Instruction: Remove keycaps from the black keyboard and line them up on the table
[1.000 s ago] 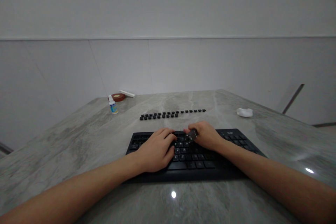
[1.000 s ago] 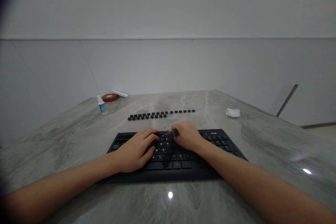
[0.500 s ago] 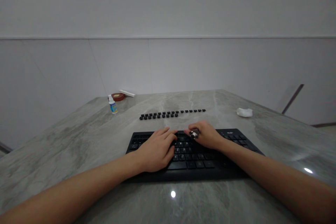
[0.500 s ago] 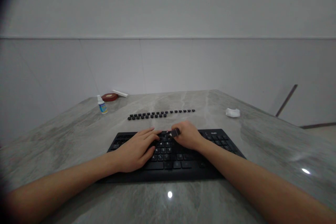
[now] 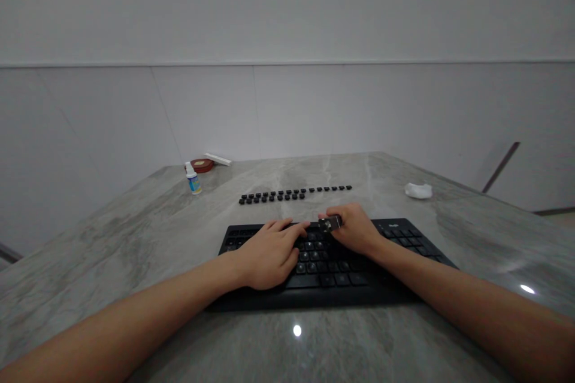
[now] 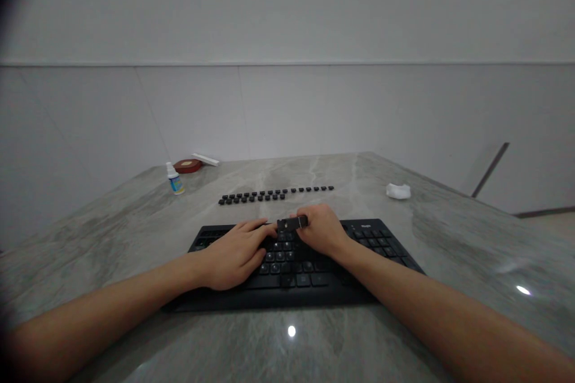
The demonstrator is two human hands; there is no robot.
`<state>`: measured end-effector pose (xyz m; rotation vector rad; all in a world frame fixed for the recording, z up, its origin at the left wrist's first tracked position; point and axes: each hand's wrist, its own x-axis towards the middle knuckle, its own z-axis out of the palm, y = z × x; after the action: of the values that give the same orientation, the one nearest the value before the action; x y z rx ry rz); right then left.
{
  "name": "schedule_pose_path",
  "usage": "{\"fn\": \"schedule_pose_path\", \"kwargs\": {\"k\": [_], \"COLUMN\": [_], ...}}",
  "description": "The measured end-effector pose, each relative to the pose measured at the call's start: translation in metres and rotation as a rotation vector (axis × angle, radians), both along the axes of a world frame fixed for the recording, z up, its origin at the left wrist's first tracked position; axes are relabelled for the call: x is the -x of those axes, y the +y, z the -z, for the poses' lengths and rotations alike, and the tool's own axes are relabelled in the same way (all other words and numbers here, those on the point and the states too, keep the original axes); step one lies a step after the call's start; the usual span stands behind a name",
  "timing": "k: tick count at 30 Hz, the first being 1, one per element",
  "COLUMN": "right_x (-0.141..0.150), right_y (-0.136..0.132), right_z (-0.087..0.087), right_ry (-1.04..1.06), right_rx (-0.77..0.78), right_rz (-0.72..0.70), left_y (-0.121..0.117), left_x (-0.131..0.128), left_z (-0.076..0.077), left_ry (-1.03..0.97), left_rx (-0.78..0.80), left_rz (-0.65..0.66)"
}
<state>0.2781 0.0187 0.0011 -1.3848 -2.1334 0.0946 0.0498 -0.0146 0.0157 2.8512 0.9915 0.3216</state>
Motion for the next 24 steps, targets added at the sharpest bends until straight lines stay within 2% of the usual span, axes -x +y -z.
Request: {"fn": "schedule_pose_path", "kwargs": {"k": [4, 9, 14, 19, 22, 24], "right_x": [0.0004, 0.0036, 0.0035, 0.0022, 0.0009, -0.0017], "right_y": [0.0012, -0.0009, -0.0013, 0.0, 0.0008, 0.0008], "right_z": [-0.0004, -0.002, -0.0031, -0.0005, 0.0001, -0.0004], "right_ry": [-0.03, -0.119, -0.133, -0.136, -0.103, -0.072], "right_rx": [0.044, 0.091, 0.068, 0.099, 0.079, 0.066], "right_rz": [-0.015, -0.122, -0.002, -0.116, -0.046, -0.052], "left_y": [-0.0014, -0.0023, -0.0024, -0.0008, -0.0017, -0.003], "left_x": [-0.001, -0.0031, -0.0023, -0.0013, -0.0011, -0.0011], "left_z": [0.0024, 0.0021, 0.0031, 0.003, 0.0018, 0.001], "left_ry": [-0.029, -0.002, -0.001, -0.008, -0.01, -0.004], "left_rx": [-0.019, -0.009, -0.003, -0.002, -0.001, 0.0], "left_rz": [-0.079, -0.123, -0.122, -0.117, -0.112, -0.105]}}
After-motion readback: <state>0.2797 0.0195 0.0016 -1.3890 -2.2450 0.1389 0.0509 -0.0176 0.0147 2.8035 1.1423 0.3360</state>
